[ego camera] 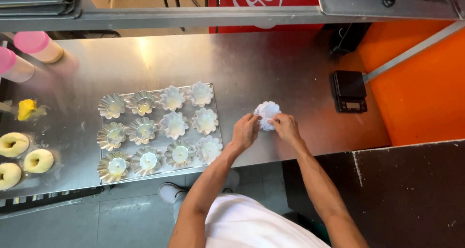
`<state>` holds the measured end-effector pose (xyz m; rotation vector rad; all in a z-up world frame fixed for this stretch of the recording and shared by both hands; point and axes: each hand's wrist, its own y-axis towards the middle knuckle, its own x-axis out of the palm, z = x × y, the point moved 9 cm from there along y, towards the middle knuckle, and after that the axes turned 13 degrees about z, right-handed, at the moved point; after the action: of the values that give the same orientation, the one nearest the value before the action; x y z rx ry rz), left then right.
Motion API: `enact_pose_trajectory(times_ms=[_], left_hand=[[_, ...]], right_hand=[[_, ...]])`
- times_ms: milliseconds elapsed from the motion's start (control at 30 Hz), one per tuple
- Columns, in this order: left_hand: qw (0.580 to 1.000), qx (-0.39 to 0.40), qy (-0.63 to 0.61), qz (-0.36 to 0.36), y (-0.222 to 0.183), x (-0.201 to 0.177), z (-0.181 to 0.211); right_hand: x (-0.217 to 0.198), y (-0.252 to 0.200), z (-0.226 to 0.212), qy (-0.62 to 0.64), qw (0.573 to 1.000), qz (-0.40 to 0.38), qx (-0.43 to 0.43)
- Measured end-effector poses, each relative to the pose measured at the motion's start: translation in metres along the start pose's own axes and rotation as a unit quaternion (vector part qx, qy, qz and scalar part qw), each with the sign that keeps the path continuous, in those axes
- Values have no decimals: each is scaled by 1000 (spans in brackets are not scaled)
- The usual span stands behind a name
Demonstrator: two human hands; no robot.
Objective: Placing paper liners into metal baking molds on a tray in a bakery setting.
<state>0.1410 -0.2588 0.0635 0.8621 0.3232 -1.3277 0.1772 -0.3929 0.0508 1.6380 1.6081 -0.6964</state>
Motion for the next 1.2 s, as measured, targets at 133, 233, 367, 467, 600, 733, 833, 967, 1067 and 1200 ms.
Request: enact_pose_trajectory(times_ms=[133,233,367,467,600,733,833,967,1067,1200], left_hand=[[999,26,-2,42,5,0,5],[998,58,17,36,8,-3,16],[996,83,34,18,9,16,13],[988,128,86,-14,11,34,13],[986,134,91,-48,14,57,4],[982,152,106,-44,7,47,15],[983,147,80,-75,-10,21,22],[980,126,77,-135,-66,-43,-2],[991,44,-11,-128,-112,-103,-42],[989,-76,-117,56,-151,-213,-113]], right_hand=[[2,4,6,20,1000,18,-6],[5,8,15,31,999,18,4],[5,8,18,49,999,7,7],[10,12,26,104,994,-14,25],[-6,20,56,261,957,48,119],[-53,1,57,410,865,204,203],[-34,-18,9,442,853,214,178],[18,-26,-87,437,863,196,158],[60,-19,-131,444,875,156,115],[77,-56,-228,337,926,140,-101]])
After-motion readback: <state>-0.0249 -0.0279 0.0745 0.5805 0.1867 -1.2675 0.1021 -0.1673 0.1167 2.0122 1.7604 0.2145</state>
